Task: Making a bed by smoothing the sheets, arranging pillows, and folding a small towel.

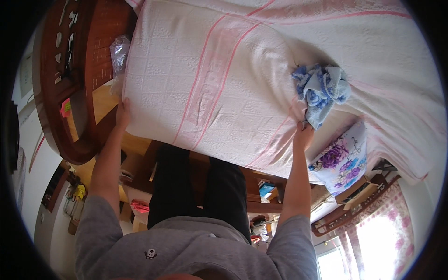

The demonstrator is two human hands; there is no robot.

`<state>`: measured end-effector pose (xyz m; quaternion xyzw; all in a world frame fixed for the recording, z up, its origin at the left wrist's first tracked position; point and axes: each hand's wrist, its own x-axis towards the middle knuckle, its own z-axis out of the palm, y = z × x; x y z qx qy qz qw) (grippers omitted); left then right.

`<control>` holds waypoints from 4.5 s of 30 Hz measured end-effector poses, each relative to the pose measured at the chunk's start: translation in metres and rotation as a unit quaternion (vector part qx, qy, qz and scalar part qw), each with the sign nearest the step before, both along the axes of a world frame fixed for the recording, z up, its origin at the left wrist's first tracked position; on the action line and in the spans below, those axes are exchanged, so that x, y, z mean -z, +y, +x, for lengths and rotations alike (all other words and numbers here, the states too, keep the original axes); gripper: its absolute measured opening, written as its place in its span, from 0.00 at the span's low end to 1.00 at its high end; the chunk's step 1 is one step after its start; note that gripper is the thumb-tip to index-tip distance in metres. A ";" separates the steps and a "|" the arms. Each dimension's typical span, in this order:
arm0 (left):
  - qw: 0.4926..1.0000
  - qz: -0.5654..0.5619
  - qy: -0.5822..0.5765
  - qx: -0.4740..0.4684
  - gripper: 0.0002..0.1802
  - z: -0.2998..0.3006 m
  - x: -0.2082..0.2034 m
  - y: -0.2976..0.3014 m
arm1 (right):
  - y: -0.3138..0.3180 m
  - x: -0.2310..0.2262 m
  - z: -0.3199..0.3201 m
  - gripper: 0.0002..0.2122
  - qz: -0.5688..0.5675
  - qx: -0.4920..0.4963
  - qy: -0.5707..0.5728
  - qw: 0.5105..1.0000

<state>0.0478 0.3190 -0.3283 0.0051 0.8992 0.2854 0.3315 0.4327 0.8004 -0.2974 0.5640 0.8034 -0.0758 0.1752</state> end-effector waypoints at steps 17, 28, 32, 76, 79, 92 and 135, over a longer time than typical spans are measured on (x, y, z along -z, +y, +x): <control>0.976 -0.194 -0.082 -0.045 0.29 -0.015 -0.009 0.014 | -0.211 -0.085 -0.062 0.30 -0.342 -0.047 -0.056 0.937; 0.921 0.326 0.179 0.112 0.20 -0.033 -0.232 0.193 | -0.052 -0.278 -0.251 0.18 0.114 -0.180 0.361 0.908; 0.834 0.408 0.367 0.061 0.21 -0.151 -0.346 0.258 | -0.002 -0.400 -0.333 0.26 0.294 -0.253 0.351 0.852; 0.768 0.107 0.470 0.422 0.20 -0.309 -0.437 0.456 | 0.089 -0.400 -0.451 0.45 0.260 -0.222 0.076 0.936; 0.762 0.143 0.470 0.421 0.21 -0.312 -0.433 0.461 | 0.101 -0.386 -0.461 0.44 0.270 -0.208 0.059 0.938; 0.654 0.150 0.651 0.354 0.22 -0.272 -0.419 0.381 | 0.052 -0.418 -0.409 0.38 0.204 -0.225 0.171 0.937; 0.942 0.058 -0.206 0.256 0.12 0.200 -0.254 0.189 | -0.100 -0.202 0.240 0.16 -0.261 0.148 0.149 0.942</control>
